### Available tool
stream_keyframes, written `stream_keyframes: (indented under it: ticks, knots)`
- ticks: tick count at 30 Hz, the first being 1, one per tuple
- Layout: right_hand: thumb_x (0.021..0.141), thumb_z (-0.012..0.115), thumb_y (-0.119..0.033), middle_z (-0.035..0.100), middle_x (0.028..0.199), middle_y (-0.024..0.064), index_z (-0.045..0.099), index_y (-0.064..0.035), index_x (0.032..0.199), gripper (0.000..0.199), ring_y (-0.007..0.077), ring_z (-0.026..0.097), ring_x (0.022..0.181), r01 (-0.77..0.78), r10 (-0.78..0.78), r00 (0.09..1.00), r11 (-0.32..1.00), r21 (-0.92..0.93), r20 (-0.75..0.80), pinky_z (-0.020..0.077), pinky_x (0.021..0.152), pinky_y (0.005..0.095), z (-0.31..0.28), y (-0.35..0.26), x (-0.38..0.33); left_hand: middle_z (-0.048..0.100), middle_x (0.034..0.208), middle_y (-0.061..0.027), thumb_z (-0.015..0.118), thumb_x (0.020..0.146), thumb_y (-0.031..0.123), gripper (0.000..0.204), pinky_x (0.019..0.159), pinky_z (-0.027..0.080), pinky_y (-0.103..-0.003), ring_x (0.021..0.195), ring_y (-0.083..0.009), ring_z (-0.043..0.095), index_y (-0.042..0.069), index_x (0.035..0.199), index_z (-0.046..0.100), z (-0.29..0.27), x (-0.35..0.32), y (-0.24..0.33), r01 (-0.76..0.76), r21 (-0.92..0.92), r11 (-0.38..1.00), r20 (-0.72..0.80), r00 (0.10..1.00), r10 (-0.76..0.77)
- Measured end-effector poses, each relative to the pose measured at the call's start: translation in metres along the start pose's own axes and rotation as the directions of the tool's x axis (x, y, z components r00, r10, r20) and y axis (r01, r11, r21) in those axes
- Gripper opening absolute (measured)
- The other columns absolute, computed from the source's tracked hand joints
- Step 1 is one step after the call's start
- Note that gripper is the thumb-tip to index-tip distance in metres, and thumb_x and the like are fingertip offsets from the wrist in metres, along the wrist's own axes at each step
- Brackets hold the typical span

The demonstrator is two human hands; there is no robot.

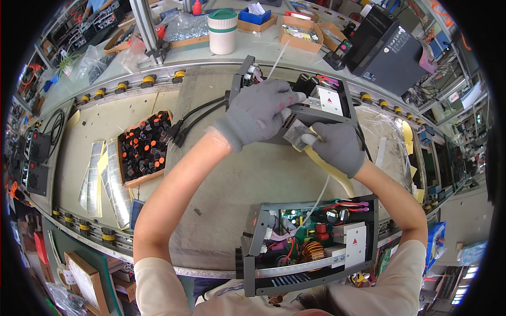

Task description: Assembling and labeling power supply units on a production line including applying labels, using a hot glue gun, and installing control knobs.

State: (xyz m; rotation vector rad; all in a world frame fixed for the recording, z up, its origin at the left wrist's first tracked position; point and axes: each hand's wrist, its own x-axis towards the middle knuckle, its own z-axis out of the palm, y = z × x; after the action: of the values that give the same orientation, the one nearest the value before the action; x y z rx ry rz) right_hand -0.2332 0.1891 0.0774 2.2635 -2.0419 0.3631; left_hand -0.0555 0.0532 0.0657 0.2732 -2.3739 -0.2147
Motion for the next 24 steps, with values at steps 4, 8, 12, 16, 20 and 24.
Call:
stream_keyframes:
  ticks: [4, 8, 12, 16, 20, 24]
  knots:
    - [0.079, 0.066, -0.027, 0.058, 0.062, 0.0148, 0.061, -0.0053, 0.075, 0.022, 0.0331, 0.057, 0.057, 0.007, -0.007, 1.0, 1.0, 0.014, -0.012, 0.0437, 0.052, 0.0395, -0.0005, 0.0011, -0.0001, 0.058, 0.096, -0.0066, 0.065, 0.076, 0.012, 0.041, 0.074, 0.051, -0.034, 0.089, -0.0257, 0.058, 0.018, 0.117, 0.062, -0.001, 0.0016, 0.002, 0.011, -0.016, 1.0, 0.011, 1.0, -0.011]
    - [0.079, 0.066, -0.027, 0.058, 0.062, 0.0148, 0.061, -0.0051, 0.075, 0.023, 0.0332, 0.058, 0.056, 0.008, -0.008, 1.0, 1.0, -0.001, -0.013, 0.0442, 0.052, 0.0396, -0.0006, 0.0012, 0.0001, 0.058, 0.096, -0.0066, 0.065, 0.076, 0.012, 0.04, 0.075, 0.051, -0.034, 0.088, -0.0253, 0.058, 0.017, 0.116, 0.062, 0.0003, 0.0014, 0.0014, 0.007, 0.0, 1.0, 0.0, 1.0, -0.007]
    - [0.078, 0.066, -0.028, 0.058, 0.062, 0.015, 0.06, -0.0047, 0.074, 0.025, 0.0331, 0.058, 0.055, -0.007, 0.006, 1.0, 0.999, -0.038, -0.026, 0.0451, 0.051, 0.0398, 0.0008, 0.0013, 0.0004, 0.058, 0.096, -0.0065, 0.065, 0.077, 0.012, 0.039, 0.075, 0.051, -0.034, 0.088, -0.0252, 0.058, 0.018, 0.116, 0.062, 0.0003, 0.0018, 0.0021, 0.012, -0.004, 1.0, 0.008, 1.0, -0.012]
    - [0.083, 0.06, -0.034, 0.056, 0.055, 0.0116, 0.059, -0.0076, 0.074, 0.028, 0.0289, 0.057, 0.05, 0.043, -0.048, 0.997, 0.996, -0.072, -0.064, 0.042, 0.048, 0.0398, 0.0053, 0.0045, -0.0007, 0.058, 0.095, -0.0066, 0.065, 0.077, 0.013, 0.039, 0.075, 0.051, -0.034, 0.088, -0.0253, 0.058, 0.018, 0.115, 0.062, 0.0002, 0.0017, 0.0018, 0.009, -0.005, 1.0, 0.01, 1.0, -0.009]
    - [0.078, 0.066, -0.029, 0.058, 0.062, 0.0151, 0.06, -0.0053, 0.073, 0.025, 0.0331, 0.058, 0.057, 0.013, -0.013, 1.0, 0.997, -0.074, -0.002, 0.0453, 0.053, 0.04, -0.0008, 0.0009, 0.0003, 0.059, 0.096, -0.0068, 0.065, 0.077, 0.014, 0.039, 0.075, 0.051, -0.034, 0.089, -0.0255, 0.058, 0.018, 0.115, 0.063, -0.0016, 0.0004, 0.0022, -0.001, 0.008, 1.0, -0.007, 1.0, 0.001]
    - [0.079, 0.064, -0.031, 0.057, 0.059, 0.0126, 0.061, -0.0075, 0.074, 0.024, 0.0307, 0.058, 0.054, 0.142, -0.143, 0.987, 0.99, -0.022, -0.073, 0.044, 0.05, 0.0402, 0.0027, 0.0082, -0.0017, 0.059, 0.097, -0.0067, 0.065, 0.077, 0.015, 0.039, 0.076, 0.051, -0.035, 0.09, -0.0257, 0.059, 0.018, 0.115, 0.063, -0.0005, 0.0011, 0.0025, 0.02, -0.007, 1.0, 0.0, 1.0, -0.02]
